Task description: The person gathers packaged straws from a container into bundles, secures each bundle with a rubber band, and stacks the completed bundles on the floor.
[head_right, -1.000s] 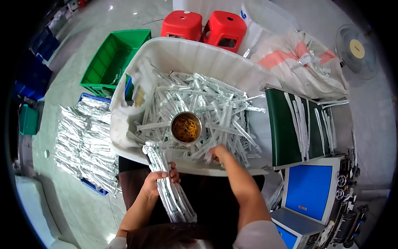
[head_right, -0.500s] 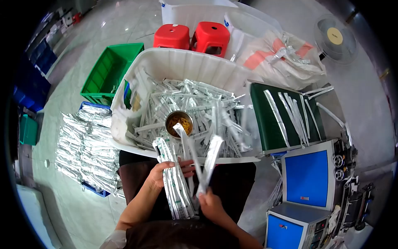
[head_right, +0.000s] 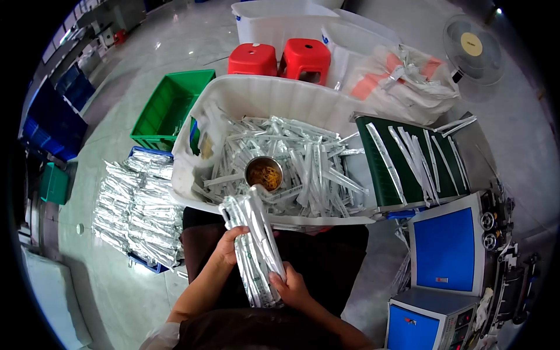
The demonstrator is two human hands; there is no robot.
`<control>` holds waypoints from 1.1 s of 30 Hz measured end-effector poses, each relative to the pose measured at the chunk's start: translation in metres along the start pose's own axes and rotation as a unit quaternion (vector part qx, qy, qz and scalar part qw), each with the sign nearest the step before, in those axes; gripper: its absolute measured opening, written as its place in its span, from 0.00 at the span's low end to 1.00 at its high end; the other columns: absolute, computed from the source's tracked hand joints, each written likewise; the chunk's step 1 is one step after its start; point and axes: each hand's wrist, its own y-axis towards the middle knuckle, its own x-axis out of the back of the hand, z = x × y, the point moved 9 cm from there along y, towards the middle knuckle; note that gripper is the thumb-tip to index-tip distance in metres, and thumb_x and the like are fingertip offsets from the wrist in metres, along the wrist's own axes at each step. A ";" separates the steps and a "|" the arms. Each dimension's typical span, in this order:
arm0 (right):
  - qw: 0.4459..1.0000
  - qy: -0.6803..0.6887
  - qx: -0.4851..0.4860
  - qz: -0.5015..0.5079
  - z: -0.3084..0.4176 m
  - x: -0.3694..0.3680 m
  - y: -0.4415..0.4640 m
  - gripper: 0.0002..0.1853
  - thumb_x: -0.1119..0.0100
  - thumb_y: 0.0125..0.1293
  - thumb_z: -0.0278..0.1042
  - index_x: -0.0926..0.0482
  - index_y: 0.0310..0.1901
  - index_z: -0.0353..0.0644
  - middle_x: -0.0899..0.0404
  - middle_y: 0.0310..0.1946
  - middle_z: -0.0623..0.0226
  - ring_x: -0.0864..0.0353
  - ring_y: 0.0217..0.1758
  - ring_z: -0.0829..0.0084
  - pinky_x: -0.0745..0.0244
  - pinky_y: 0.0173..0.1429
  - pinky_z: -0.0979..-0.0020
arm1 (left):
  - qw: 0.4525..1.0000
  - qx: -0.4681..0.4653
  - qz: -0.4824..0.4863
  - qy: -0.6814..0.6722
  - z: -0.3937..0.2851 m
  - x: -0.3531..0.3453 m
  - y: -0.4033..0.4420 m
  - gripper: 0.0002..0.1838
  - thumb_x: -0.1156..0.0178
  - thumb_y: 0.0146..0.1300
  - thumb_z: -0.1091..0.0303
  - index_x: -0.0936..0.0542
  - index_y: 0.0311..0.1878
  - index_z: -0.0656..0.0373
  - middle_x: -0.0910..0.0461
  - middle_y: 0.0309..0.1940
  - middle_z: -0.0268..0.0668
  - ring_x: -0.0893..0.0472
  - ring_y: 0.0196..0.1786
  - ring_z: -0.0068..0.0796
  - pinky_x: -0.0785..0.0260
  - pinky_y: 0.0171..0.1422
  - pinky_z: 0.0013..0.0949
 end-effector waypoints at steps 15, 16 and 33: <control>0.991 -0.083 -0.025 0.102 0.011 -0.011 0.010 0.16 0.61 0.66 0.38 0.30 0.35 0.32 0.26 0.20 0.47 0.25 0.25 0.50 0.32 0.30 0.59 | 0.998 0.004 0.057 0.027 0.000 -0.045 0.002 0.38 0.45 0.43 0.71 0.45 0.61 0.68 0.35 0.55 0.54 0.28 0.53 0.45 0.32 0.55 0.44; 0.992 -0.078 -0.025 0.096 0.015 -0.009 0.012 0.16 0.61 0.66 0.38 0.30 0.35 0.32 0.26 0.20 0.47 0.25 0.25 0.50 0.32 0.30 0.59 | 0.998 -0.017 0.064 0.020 -0.001 -0.049 0.003 0.42 0.44 0.41 0.70 0.47 0.63 0.66 0.37 0.57 0.54 0.32 0.58 0.44 0.33 0.57 0.41; 0.973 -0.145 0.160 -0.087 0.018 0.065 0.235 0.14 0.50 0.55 0.27 0.29 0.45 0.40 0.23 0.33 0.53 0.23 0.37 0.54 0.31 0.43 0.58 | 0.978 0.038 0.191 0.073 0.020 -0.111 -0.007 0.31 0.36 0.31 0.69 0.33 0.45 0.64 0.30 0.23 0.38 0.27 0.28 0.34 0.34 0.46 0.38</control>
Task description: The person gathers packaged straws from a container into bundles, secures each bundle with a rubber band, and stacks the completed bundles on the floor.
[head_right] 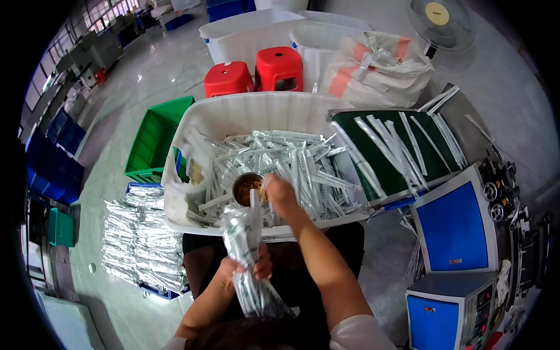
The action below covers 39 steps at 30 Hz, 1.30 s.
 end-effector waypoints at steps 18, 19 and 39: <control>0.982 0.148 0.004 0.117 0.063 0.046 -0.067 0.30 0.38 0.53 0.35 0.36 0.58 0.40 0.51 0.65 0.56 0.45 0.66 0.64 0.41 0.59 0.71 | 0.998 -0.065 0.009 -0.019 -0.020 -0.005 -0.004 0.30 0.38 0.39 0.69 0.32 0.50 0.64 0.28 0.32 0.42 0.26 0.38 0.37 0.36 0.54 0.42; 0.894 0.438 -0.034 0.082 0.083 0.050 -0.067 0.29 0.39 0.55 0.34 0.37 0.59 0.38 0.52 0.66 0.58 0.46 0.66 0.66 0.38 0.56 0.73 | 0.998 -0.052 0.019 -0.032 -0.016 -0.009 0.000 0.28 0.39 0.39 0.70 0.31 0.48 0.65 0.28 0.32 0.43 0.26 0.38 0.38 0.36 0.54 0.43; 0.882 0.387 -0.127 0.236 0.096 -0.043 -0.195 0.44 0.29 0.42 0.34 0.45 0.59 0.34 0.38 0.54 0.61 0.39 0.59 0.67 0.40 0.59 0.65 | 0.850 -0.183 -0.367 0.330 -0.058 -0.004 -0.031 0.18 0.34 0.44 0.74 0.28 0.39 0.65 0.24 0.31 0.36 0.24 0.33 0.24 0.31 0.39 0.28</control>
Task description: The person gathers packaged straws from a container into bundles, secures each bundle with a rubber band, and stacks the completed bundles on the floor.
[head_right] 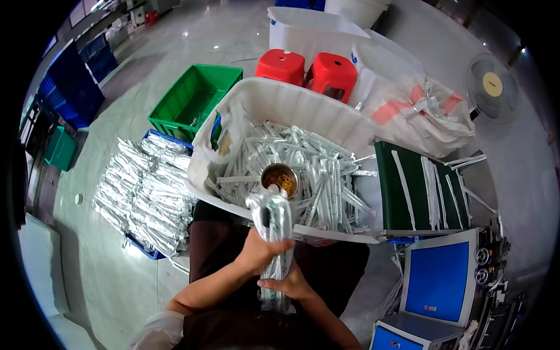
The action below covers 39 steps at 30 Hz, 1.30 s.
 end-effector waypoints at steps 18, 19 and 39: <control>0.862 -0.396 0.236 -0.212 0.161 0.008 0.000 0.16 0.35 0.46 0.22 0.25 0.39 0.37 0.25 0.30 0.68 0.30 0.21 0.84 0.40 0.23 0.83 | 0.865 0.165 0.323 -0.348 0.070 -0.030 0.013 0.52 0.33 0.32 0.38 0.39 0.58 0.61 0.26 0.41 0.38 0.24 0.45 0.30 0.28 0.47 0.34; 0.865 -0.391 0.220 -0.223 0.154 0.012 0.006 0.13 0.36 0.47 0.22 0.25 0.37 0.36 0.25 0.28 0.68 0.30 0.22 0.85 0.38 0.23 0.83 | 0.873 0.148 0.313 -0.343 0.058 -0.036 0.011 0.51 0.34 0.32 0.37 0.37 0.57 0.61 0.26 0.40 0.37 0.24 0.44 0.29 0.27 0.45 0.33; 0.863 -0.421 0.159 -0.230 0.146 0.012 0.011 0.10 0.36 0.49 0.25 0.28 0.30 0.34 0.27 0.17 0.67 0.29 0.18 0.81 0.33 0.24 0.80 | 0.893 0.119 0.294 -0.320 0.060 -0.029 0.018 0.47 0.39 0.36 0.35 0.34 0.54 0.62 0.27 0.45 0.40 0.25 0.47 0.31 0.29 0.50 0.34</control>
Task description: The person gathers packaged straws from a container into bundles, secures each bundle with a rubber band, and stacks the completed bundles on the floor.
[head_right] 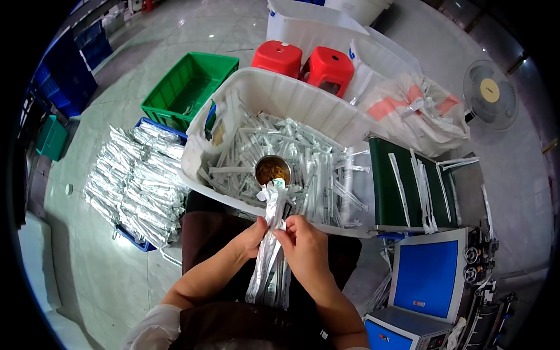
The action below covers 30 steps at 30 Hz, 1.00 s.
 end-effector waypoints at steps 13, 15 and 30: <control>0.971 -0.034 0.232 -0.046 0.024 0.020 0.018 0.04 0.45 0.53 0.19 0.29 0.30 0.34 0.27 0.47 0.54 0.24 0.43 0.61 0.28 0.41 0.69 | 0.999 -0.012 0.028 -0.031 -0.010 -0.017 0.002 0.47 0.30 0.37 0.47 0.40 0.58 0.60 0.28 0.46 0.42 0.25 0.48 0.36 0.29 0.51 0.36; 0.973 -0.017 0.227 -0.049 0.025 0.021 0.019 0.04 0.46 0.54 0.18 0.30 0.31 0.34 0.27 0.47 0.53 0.23 0.42 0.62 0.27 0.41 0.69 | 1.000 -0.013 0.020 -0.008 -0.012 -0.021 0.001 0.47 0.31 0.35 0.44 0.37 0.56 0.61 0.27 0.44 0.41 0.24 0.46 0.36 0.29 0.50 0.37; 0.959 0.009 0.268 -0.090 0.030 0.008 0.046 0.09 0.41 0.49 0.20 0.27 0.34 0.38 0.25 0.40 0.60 0.27 0.45 0.60 0.33 0.50 0.65 | 0.995 0.031 -0.026 0.094 -0.020 -0.035 0.001 0.25 0.36 0.40 0.74 0.31 0.45 0.64 0.25 0.33 0.40 0.22 0.34 0.33 0.28 0.44 0.34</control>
